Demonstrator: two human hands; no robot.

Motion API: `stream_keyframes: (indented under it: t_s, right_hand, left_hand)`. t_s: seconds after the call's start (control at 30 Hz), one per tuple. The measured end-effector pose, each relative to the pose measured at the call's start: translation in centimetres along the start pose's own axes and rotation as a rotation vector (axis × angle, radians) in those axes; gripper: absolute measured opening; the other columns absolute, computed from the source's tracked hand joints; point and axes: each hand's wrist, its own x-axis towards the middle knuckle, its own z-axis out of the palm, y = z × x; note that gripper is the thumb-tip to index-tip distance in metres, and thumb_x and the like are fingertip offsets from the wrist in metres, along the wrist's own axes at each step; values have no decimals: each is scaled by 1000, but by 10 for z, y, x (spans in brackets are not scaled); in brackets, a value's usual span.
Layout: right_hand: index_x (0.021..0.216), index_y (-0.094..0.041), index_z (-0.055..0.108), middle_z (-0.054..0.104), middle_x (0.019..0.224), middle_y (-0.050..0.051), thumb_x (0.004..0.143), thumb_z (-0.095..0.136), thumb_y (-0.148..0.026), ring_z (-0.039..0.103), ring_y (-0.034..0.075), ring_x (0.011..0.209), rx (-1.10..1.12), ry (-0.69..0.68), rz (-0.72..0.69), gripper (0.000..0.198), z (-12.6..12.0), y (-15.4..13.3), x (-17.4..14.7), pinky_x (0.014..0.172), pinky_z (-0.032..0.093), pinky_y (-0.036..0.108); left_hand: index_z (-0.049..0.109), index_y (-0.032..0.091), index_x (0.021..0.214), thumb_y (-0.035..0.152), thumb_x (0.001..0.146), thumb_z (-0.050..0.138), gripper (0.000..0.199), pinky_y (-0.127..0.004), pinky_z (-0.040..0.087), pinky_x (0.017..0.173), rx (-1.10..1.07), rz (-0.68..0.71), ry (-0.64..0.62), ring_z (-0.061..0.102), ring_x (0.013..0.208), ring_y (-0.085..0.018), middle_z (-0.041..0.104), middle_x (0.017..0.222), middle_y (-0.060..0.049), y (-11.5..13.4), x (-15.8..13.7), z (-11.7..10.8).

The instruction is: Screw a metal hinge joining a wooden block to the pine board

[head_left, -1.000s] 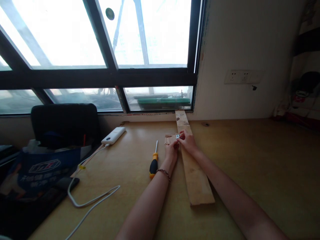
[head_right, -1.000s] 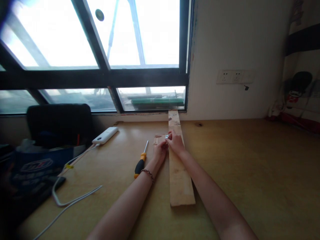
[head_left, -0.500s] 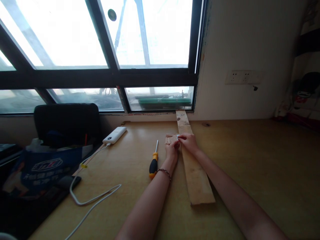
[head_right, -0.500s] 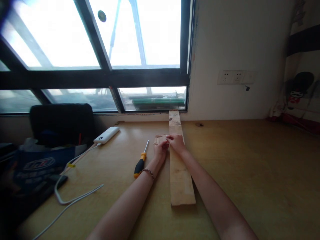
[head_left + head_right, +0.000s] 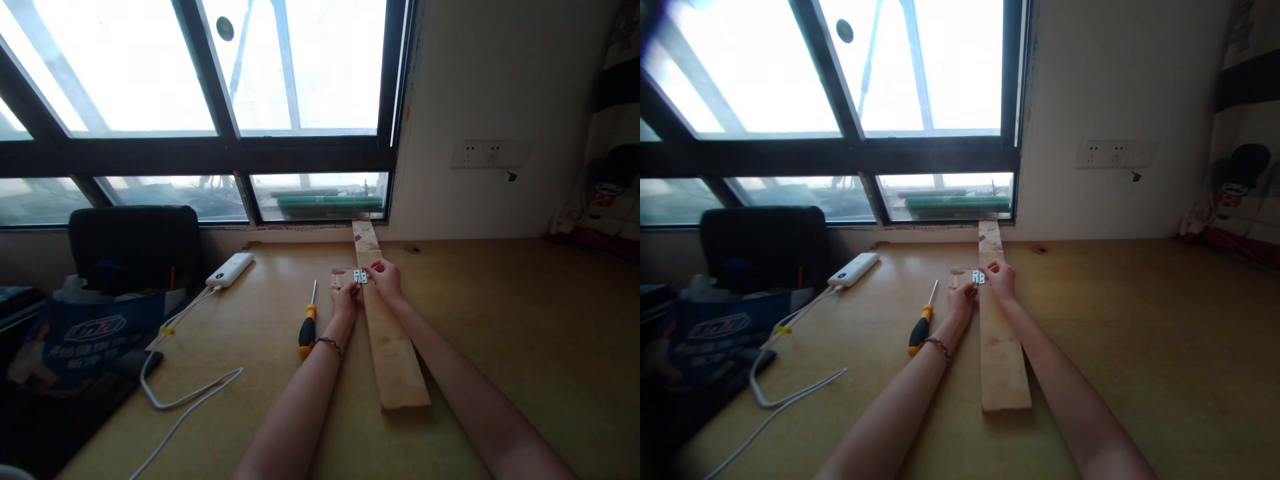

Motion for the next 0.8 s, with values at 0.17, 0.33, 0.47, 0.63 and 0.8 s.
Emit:
stream_keyframes:
  t_s: [0.17,0.33,0.47,0.63,0.8]
  right_hand:
    - [55,-18,55,57,47,0,61,63,-56,50,13,45,-86,59,4,38,-2,6,5,45,34,22]
    - [55,-17,62,62,54,2,58,66,-52,54,14,52,-154,9,3,35,-1,6,5,47,34,23]
    - [64,-17,67,65,60,2,61,65,-45,57,15,57,-93,-111,-3,28,-4,9,8,51,37,22]
    - [65,-16,66,57,47,-1,68,60,-42,48,11,44,-100,-210,-38,27,-13,12,12,47,35,22]
    - [66,-16,67,61,53,0,69,60,-39,50,11,46,-161,-206,-99,24,-14,8,9,50,36,22]
  left_hand:
    - [54,14,70,6,50,65,23,-22,43,56,-11,-18,33,56,53,-9,61,62,0,1,0,1]
    - [54,13,70,7,49,65,24,-22,41,54,-13,-19,23,55,52,-9,60,61,1,2,-2,2]
    - [55,13,71,7,50,65,24,-22,41,54,-19,-14,7,55,53,-9,60,62,0,2,-3,2]
    - [55,13,72,8,50,64,24,-22,40,54,-5,-17,6,54,52,-9,60,62,0,3,-3,3]
    - [54,12,69,9,49,65,23,-22,40,54,-7,-17,12,54,52,-9,60,61,0,2,-2,3]
